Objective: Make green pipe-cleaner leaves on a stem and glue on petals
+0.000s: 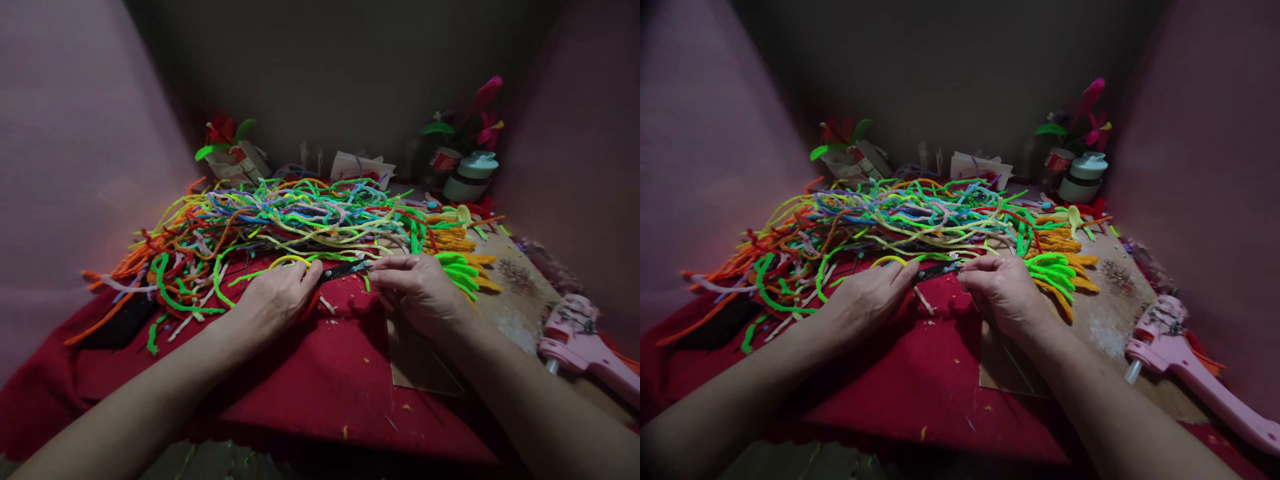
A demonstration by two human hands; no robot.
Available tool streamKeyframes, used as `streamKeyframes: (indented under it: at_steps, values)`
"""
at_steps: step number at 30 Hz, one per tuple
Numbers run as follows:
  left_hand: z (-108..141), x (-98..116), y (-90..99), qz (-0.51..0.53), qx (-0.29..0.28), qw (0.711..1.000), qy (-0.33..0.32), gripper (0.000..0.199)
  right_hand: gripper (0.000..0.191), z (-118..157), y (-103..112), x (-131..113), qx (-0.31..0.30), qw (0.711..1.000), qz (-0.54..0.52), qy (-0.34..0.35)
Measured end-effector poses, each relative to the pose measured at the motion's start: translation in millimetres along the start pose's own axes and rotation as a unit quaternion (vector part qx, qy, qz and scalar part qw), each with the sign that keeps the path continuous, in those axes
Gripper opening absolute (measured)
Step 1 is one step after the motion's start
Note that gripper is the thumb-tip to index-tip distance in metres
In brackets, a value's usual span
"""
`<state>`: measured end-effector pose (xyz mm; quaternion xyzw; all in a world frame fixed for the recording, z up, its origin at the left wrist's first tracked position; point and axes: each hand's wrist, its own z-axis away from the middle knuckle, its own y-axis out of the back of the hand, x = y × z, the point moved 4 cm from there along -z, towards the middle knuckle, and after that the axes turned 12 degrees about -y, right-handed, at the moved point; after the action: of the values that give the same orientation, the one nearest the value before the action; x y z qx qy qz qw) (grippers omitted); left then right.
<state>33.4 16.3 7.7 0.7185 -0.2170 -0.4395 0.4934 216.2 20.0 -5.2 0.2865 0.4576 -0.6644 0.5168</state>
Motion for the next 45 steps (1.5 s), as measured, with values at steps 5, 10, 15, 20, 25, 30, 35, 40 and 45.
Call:
streamKeyframes:
  at_steps: [5,10,15,20,25,30,35,40,45]
  values:
    - [1,2,1.6,0.001,-0.018,1.0,-0.012,0.027,0.008,5,-1,-2,0.006,0.999,0.033,0.021]
    - [0,2,8.9,0.013,-0.041,0.999,0.0,0.026,0.007,7,0,-2,0.024,0.997,0.065,0.032]
    - [4,0,5.3,0.041,-0.041,0.998,0.0,0.027,0.008,5,2,1,0.007,0.999,0.037,0.027]
    - [6,-5,-4.7,0.106,0.073,0.991,0.019,0.032,0.008,-2,3,1,-0.043,0.998,-0.039,0.039]
    - [2,-7,-6.1,0.095,0.065,0.993,0.032,0.033,0.01,-4,1,-3,-0.05,0.995,-0.079,0.045]
    - [-1,-3,-4.3,0.051,0.034,0.998,0.023,0.034,0.009,-5,1,-1,-0.055,0.994,-0.076,0.047]
    - [-1,-1,-6.1,0.039,0.022,0.999,0.011,0.035,0.01,-6,3,2,-0.06,0.995,-0.065,0.049]
    - [0,0,-3.9,0.034,0.0,0.999,0.015,0.035,0.01,-6,2,2,-0.057,0.995,-0.062,0.045]
    - [0,2,-2.7,0.017,0.001,1.0,0.013,0.033,0.011,-4,3,4,-0.036,0.997,-0.05,0.041]
